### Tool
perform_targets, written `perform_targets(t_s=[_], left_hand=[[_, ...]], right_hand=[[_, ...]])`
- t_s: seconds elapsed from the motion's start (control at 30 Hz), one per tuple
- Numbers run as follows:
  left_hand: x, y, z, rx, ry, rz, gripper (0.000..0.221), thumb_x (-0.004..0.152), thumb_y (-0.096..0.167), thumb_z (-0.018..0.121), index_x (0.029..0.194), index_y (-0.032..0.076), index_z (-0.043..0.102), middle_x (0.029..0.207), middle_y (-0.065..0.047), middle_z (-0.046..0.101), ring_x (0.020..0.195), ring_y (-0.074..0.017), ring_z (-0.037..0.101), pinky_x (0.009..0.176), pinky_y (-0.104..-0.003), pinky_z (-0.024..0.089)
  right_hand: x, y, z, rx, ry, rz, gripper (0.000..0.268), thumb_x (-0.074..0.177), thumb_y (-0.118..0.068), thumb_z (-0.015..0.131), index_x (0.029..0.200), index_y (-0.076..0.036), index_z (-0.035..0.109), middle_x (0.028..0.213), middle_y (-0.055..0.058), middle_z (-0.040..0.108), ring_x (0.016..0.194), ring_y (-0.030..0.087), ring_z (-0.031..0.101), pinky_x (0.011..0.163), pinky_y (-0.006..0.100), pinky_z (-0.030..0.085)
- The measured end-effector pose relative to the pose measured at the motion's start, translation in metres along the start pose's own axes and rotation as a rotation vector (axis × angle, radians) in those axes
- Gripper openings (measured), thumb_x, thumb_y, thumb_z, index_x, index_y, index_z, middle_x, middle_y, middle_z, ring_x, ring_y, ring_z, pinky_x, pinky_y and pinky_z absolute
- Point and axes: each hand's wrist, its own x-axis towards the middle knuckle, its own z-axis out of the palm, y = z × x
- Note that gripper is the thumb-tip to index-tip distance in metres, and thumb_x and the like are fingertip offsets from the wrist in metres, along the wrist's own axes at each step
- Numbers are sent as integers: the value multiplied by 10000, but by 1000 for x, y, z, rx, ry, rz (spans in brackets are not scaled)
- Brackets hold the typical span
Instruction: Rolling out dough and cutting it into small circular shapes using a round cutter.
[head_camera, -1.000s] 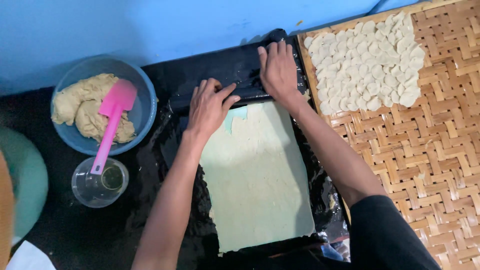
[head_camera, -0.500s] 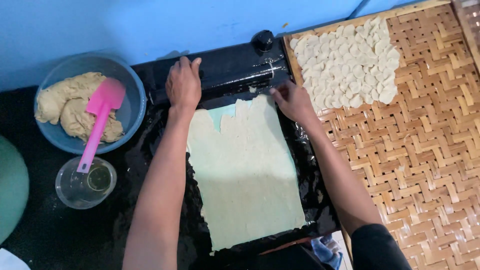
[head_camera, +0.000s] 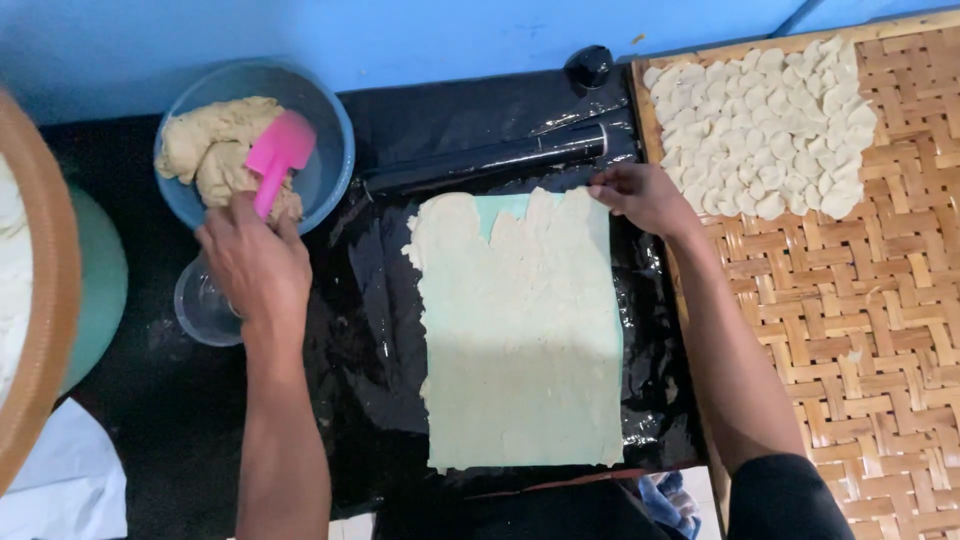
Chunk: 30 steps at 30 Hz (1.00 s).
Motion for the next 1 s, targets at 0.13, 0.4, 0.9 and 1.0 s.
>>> perform_targets(t_s=[0.13,0.4,0.9,1.0], left_hand=[[-5,-32,13,-34,-115,-12,332,966,81,728,1268,-36,657,1180,-254,611,1118,-430,600,927,-509,498],[-55,19,-48,-286,-165,-143,102,1011,4,563,1087,-61,546,1038,-261,603,989,-416,619,871,-513,481],[-147,30,-22,-532,-532,-503,213,1009,199,577,1149,55,648,876,-185,741,810,-383,738,711,-479,549],[-144,29,-22,-549,-435,-387,225,997,143,585,1187,38,645,946,-213,727,860,-424,704,718,-500,538]], right_hand=[[-9,5,9,30,6,-37,316,972,-277,729,1125,-1,728,881,25,714,755,95,620,680,266,526],[-66,-81,74,-592,485,-528,312,1002,-161,701,1255,22,702,1239,198,692,1105,317,673,927,403,564],[23,-97,132,-424,-99,-359,414,896,-37,660,1297,1,563,1124,189,684,1069,347,658,920,447,523],[34,-105,130,-178,-191,-295,453,906,-5,641,1343,-9,522,1131,159,702,1053,279,682,922,400,542]])
